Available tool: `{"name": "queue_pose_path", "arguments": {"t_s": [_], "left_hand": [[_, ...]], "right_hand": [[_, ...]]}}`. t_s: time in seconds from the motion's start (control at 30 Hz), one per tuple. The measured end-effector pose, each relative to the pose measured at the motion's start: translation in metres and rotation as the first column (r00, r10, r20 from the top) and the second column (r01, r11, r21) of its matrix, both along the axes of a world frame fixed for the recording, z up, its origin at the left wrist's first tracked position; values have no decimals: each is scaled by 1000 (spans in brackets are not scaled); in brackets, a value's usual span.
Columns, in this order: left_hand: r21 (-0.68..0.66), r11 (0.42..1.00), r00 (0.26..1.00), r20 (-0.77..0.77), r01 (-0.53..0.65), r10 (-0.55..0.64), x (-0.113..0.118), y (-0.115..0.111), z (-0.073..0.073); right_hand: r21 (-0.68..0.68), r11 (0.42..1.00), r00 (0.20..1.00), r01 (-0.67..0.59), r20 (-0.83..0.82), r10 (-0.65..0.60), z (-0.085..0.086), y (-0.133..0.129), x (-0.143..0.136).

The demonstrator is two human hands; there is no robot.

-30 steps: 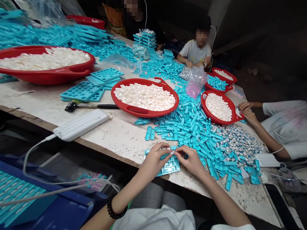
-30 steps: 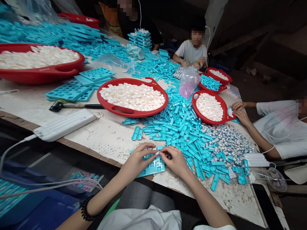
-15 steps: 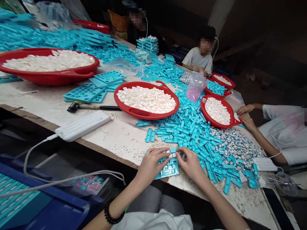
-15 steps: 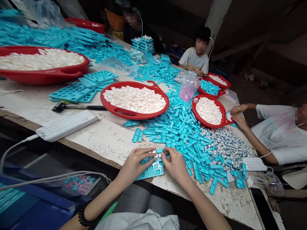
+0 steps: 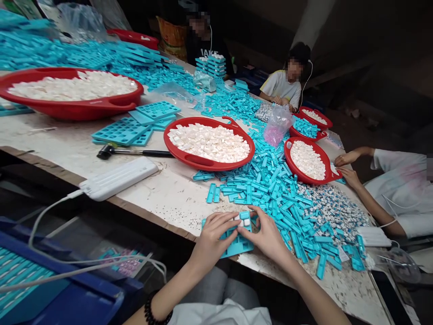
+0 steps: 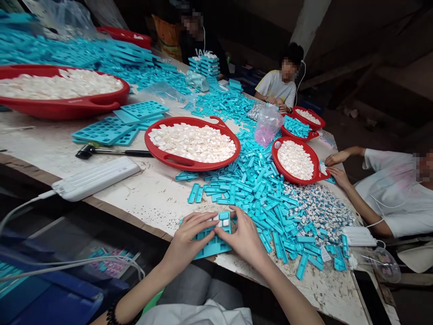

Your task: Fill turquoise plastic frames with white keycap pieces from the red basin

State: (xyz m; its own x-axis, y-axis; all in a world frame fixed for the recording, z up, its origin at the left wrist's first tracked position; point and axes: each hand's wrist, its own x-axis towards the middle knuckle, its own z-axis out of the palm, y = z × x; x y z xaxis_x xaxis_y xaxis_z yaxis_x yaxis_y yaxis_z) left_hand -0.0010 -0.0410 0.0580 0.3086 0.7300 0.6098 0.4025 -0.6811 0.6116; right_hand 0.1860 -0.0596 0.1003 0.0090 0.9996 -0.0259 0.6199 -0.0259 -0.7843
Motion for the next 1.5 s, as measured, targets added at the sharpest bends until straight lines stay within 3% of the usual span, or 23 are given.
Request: {"name": "queue_pose_path", "arguments": {"t_s": [0.1,0.2,0.33,0.6,0.97,1.5], "left_hand": [[4,999,999,-4,-33,33,-1,-5,3],[19,998,998,-8,-58,59,-1,-7,5],[66,995,997,-10,-76,77,-1,-8,6],[162,981,994,-16,-105,109,-2,-13,8],[242,957,986,-12,-157,165,-2,-11,9],[207,957,979,15,-203,204,1,-13,6]], "right_hand": [[-80,995,962,-62,-270,38,-9,2,-5],[-102,991,845,-92,-534,24,-18,5,-11],[-102,992,760,-74,-650,-10,-21,3,-18],[16,1000,755,-11,-656,19,-16,-4,-28],[15,998,737,-64,-673,57,-18,6,-30],[-13,999,766,-35,-642,19,-18,13,-35]]}}
